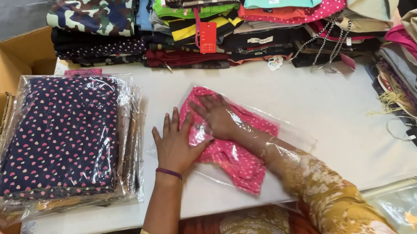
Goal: The recorder is packing various folded clothes into clear plastic bags on a sorting table.
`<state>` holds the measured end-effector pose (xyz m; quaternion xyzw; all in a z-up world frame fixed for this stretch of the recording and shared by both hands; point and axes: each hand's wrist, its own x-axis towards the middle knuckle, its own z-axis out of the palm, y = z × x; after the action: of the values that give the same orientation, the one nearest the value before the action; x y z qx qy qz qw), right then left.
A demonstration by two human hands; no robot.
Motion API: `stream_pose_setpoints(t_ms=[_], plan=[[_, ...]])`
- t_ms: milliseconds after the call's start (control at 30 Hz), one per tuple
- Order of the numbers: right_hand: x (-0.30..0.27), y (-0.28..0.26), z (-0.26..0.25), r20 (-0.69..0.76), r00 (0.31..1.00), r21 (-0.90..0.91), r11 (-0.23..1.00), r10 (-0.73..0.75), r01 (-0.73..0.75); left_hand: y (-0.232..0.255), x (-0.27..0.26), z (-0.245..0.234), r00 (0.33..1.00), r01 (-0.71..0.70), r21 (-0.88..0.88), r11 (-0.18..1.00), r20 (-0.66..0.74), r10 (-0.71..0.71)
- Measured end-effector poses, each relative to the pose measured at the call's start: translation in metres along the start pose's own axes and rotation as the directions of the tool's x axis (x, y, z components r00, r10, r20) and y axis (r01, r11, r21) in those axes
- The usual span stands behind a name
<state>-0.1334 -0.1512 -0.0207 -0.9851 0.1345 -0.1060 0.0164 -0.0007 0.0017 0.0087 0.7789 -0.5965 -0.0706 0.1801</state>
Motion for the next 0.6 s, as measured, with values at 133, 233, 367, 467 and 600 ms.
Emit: stream_pose_setpoints(t_ms=[133, 233, 367, 467, 600], plan=[[0.003, -0.001, 0.022, -0.042, 0.98, -0.079, 0.977, 0.194, -0.197, -0.004, 0.0, -0.003, 1.0, -0.004, 0.005, 1.0, -0.002, 0.004], [-0.018, 0.006, 0.015, 0.021, 1.0, 0.048, 0.999, 0.004, -0.005, -0.028, 0.005, 0.014, 0.999, -0.003, -0.096, 0.995, -0.036, -0.001], [-0.05, -0.017, -0.047, 0.306, 0.94, 0.295, 0.954, -0.15, 0.056, -0.036, 0.008, 0.02, 0.996, 0.086, -0.199, 0.976, 0.013, -0.085], [-0.057, -0.016, -0.042, 0.037, 0.948, 0.203, 0.931, -0.316, 0.302, -0.033, 0.009, 0.016, 0.997, 0.074, -0.23, 0.97, -0.004, -0.077], [-0.044, -0.007, -0.012, 0.207, 0.932, 0.187, 0.947, -0.298, 0.261, -0.021, 0.007, 0.018, 0.99, -0.051, -0.181, 0.982, -0.141, 0.026]])
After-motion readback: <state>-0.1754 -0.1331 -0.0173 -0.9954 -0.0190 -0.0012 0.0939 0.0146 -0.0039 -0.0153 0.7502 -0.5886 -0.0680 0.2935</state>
